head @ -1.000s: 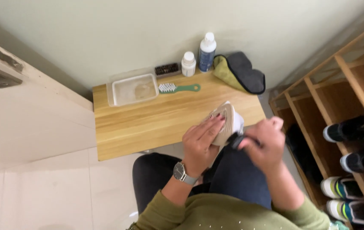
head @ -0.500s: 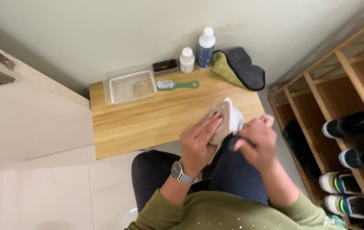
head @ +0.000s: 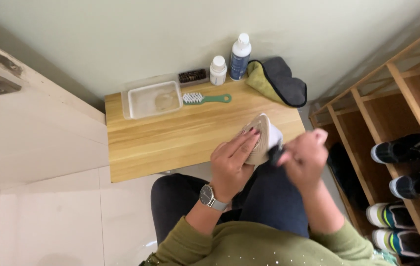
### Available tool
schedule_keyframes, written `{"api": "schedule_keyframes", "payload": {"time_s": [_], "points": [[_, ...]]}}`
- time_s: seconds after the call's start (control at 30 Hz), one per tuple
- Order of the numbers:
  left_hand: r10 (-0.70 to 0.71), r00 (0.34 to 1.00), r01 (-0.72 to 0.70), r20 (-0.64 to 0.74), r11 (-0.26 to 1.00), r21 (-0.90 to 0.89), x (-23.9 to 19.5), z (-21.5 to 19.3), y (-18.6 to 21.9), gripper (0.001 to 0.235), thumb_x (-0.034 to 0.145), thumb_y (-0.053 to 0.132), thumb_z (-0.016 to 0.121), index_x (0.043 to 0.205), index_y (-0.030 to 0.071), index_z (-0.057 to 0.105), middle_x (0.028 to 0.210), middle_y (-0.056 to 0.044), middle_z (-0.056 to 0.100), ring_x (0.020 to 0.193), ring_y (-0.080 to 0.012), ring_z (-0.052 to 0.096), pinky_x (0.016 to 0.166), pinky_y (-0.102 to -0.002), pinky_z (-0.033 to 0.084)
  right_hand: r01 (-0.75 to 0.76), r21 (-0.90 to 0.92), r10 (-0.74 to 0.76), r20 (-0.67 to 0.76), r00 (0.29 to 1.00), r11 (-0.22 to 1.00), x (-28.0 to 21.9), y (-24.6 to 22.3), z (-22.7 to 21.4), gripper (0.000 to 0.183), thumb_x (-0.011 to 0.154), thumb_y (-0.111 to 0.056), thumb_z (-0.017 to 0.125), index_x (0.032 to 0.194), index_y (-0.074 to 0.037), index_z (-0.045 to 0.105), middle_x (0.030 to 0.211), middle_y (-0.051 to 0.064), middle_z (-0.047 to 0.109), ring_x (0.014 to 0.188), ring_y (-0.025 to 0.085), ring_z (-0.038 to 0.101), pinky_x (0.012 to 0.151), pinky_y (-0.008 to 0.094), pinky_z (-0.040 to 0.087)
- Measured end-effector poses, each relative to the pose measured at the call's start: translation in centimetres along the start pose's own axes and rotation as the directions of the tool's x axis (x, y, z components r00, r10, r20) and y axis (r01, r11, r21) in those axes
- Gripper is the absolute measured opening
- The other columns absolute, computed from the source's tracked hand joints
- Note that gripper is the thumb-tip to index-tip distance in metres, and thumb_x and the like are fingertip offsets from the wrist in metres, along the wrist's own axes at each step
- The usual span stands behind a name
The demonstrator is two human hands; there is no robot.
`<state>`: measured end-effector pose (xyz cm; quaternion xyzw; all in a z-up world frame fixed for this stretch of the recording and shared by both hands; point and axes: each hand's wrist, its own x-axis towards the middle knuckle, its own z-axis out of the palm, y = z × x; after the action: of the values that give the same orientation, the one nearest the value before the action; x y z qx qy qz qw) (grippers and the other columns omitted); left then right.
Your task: The person sits on the floor and scrubs a white sneaker with a small brush. They hold the shoe in one hand and use the brush to clean the upper, laces, and sole areas.
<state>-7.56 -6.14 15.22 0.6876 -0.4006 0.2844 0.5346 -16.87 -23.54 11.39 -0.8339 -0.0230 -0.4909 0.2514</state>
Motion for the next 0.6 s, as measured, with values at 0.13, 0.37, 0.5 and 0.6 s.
{"api": "schedule_keyframes", "payload": {"time_s": [0.13,0.37,0.5,0.6], "points": [[-0.002,1.000,0.002,0.004,1.000,-0.015,-0.2,0.2,0.8,0.020,0.095,0.022,0.069,0.111,0.016,0.080,0.105,-0.004,0.079,0.092,-0.0261,0.077,0.072,-0.034,0.059,0.023,-0.057,-0.022,0.015,1.000,0.998,0.0,-2.2,-0.6,0.053,0.088,-0.058,0.069,0.079,-0.006,0.067,0.067,0.007,0.049,0.063,0.033,0.043,0.078,0.042,0.038],[-0.054,0.998,0.055,0.032,0.998,-0.037,0.2,0.0,-1.3,0.028,0.093,0.021,0.074,0.119,0.011,0.076,0.109,-0.009,0.078,0.094,-0.0318,0.075,0.072,-0.039,0.059,0.012,-0.031,-0.012,-0.017,1.000,0.999,1.4,-2.7,-0.4,0.054,0.092,-0.058,0.070,0.075,-0.007,0.068,0.064,0.002,0.056,0.058,0.026,0.053,0.080,0.041,0.034],[-0.039,0.999,0.040,0.031,0.999,-0.029,0.2,-0.5,-0.4,0.024,0.091,0.010,0.073,0.114,0.014,0.078,0.106,-0.004,0.078,0.093,-0.0263,0.076,0.071,-0.034,0.059,-0.013,-0.017,0.012,-0.048,0.999,1.000,0.8,-1.4,-0.2,0.053,0.092,-0.058,0.071,0.076,-0.008,0.069,0.064,0.002,0.057,0.058,0.025,0.054,0.080,0.040,0.036],[-0.032,0.999,0.033,0.036,0.999,-0.035,-0.2,-0.4,0.2,0.024,0.091,0.009,0.072,0.113,0.016,0.079,0.107,-0.004,0.079,0.093,-0.0252,0.077,0.070,-0.033,0.058,-0.003,0.000,0.003,-0.081,0.997,1.000,0.1,-1.7,0.1,0.054,0.092,-0.059,0.069,0.078,-0.006,0.069,0.065,0.005,0.055,0.060,0.028,0.053,0.084,0.042,0.038]]}}
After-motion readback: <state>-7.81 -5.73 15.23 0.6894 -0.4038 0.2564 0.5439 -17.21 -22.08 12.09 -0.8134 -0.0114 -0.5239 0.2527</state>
